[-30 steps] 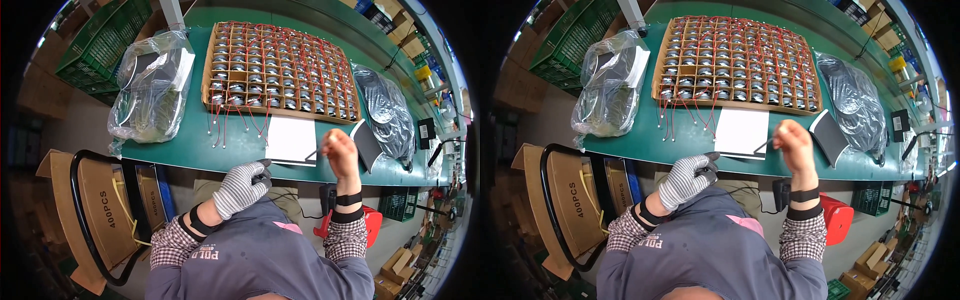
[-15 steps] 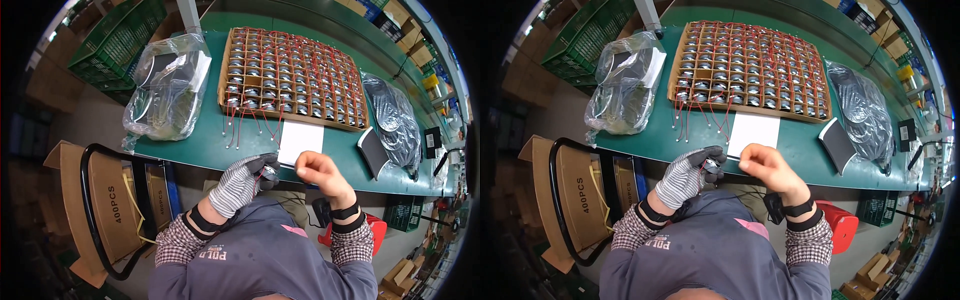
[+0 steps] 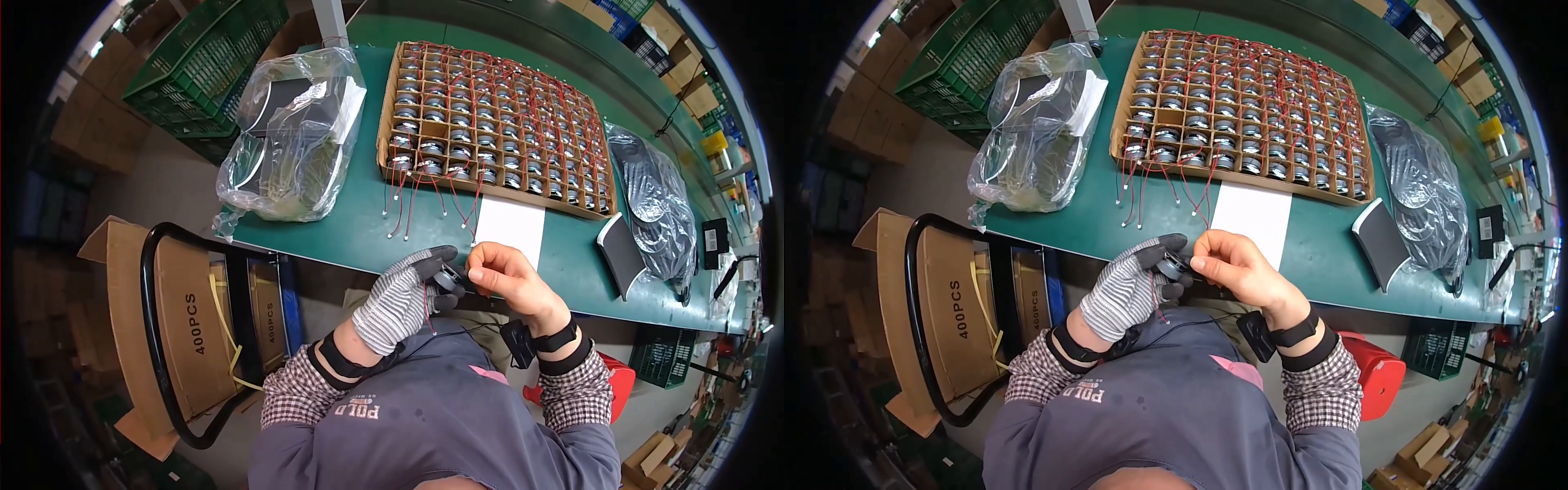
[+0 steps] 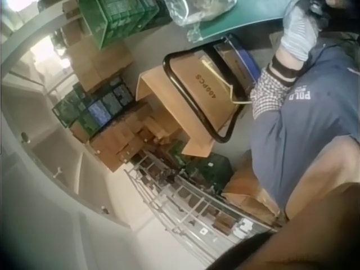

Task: The person picks up a speaker from a tray, wraps a piece of adhesive tape around it, and then places the speaker back into the tray.

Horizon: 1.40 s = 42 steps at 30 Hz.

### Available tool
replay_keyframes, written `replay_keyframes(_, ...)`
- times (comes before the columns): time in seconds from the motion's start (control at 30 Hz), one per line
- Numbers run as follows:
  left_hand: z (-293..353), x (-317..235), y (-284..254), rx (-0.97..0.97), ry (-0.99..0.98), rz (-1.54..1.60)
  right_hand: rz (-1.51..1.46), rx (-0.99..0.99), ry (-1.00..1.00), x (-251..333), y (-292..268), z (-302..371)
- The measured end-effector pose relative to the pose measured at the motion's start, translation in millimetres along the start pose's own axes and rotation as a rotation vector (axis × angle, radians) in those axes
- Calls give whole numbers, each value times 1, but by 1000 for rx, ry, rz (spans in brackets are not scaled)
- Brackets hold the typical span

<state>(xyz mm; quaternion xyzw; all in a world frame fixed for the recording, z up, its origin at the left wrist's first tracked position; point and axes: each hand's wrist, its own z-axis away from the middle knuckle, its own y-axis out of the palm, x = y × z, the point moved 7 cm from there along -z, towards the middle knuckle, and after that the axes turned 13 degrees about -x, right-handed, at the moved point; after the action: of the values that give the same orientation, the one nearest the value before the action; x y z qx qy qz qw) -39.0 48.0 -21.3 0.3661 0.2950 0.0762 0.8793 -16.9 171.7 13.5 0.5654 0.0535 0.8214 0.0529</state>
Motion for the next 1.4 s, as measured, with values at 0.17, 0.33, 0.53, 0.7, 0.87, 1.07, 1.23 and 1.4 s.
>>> replay_keyframes(0.17, 1, -2, -4, -59, 103, -119, 31, -37, -21, 0, 0, -2)
replay_keyframes(0.33, 1, -2, -5, -90, 89, -145, 81, -37, -20, 2, 6, -4)
replay_keyframes(0.53, -1, -2, -7, -101, 136, -138, 89, -53, 15, -3, 5, -7)
replay_keyframes(0.7, -3, 1, -14, -104, 72, -97, 74, -54, 7, -4, 6, -10)
replay_keyframes(0.87, -2, 1, -14, -94, 78, -104, 35, -62, -22, -3, 10, -10)
replay_keyframes(1.07, 2, -2, -15, -175, 119, -110, 80, -89, -21, -4, 9, -11)
replay_keyframes(1.23, 5, -11, -13, -149, 282, -206, 149, -128, -53, -2, 10, -10)
replay_keyframes(1.4, 8, -14, -10, -175, 338, -251, 295, -164, -111, 3, 10, -8)
